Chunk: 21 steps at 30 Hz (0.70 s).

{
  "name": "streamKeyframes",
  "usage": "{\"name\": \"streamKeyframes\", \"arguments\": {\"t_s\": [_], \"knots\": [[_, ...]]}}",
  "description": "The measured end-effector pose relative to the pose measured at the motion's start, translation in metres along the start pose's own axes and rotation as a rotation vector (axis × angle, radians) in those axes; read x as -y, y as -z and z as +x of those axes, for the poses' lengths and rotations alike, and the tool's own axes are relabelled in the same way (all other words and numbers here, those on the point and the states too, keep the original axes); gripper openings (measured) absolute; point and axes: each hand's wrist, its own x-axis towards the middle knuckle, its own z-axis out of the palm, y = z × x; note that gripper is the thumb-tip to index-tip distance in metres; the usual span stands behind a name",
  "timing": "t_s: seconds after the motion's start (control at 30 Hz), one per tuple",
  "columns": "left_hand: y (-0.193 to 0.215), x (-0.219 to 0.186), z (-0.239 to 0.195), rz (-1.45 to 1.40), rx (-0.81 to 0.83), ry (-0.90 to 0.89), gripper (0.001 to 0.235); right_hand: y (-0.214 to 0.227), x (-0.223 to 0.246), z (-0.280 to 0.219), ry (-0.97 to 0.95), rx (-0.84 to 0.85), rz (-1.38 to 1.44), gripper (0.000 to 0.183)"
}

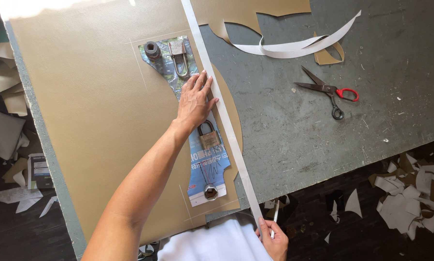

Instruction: The person uses a ruler and white pencil to mark a curved line on a large sheet of tan material. They then use scissors to cut along the marked line, removing a shaped piece. The person also handles and folds yellow paper pieces on the workbench.

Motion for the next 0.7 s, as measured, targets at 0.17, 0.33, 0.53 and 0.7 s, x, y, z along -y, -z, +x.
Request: {"name": "streamKeyframes", "arguments": {"t_s": [0.17, 0.33, 0.53, 0.7], "knots": [[0.000, 0.000, 0.000, 0.001, 0.003, -0.003, 0.072, 0.000, 0.006, -0.002, -0.012, 0.000, -0.024, 0.025], [0.001, 0.000, 0.001, 0.001, 0.014, 0.008, 0.071, -0.001, 0.028, -0.012, -0.038, -0.007, -0.035, 0.027], [0.003, -0.001, 0.002, -0.006, 0.022, 0.009, 0.072, -0.004, 0.049, -0.021, -0.094, -0.007, -0.041, 0.028], [0.004, -0.001, 0.001, -0.019, 0.025, 0.027, 0.072, -0.003, 0.050, -0.022, -0.069, -0.015, -0.074, 0.029]]}}
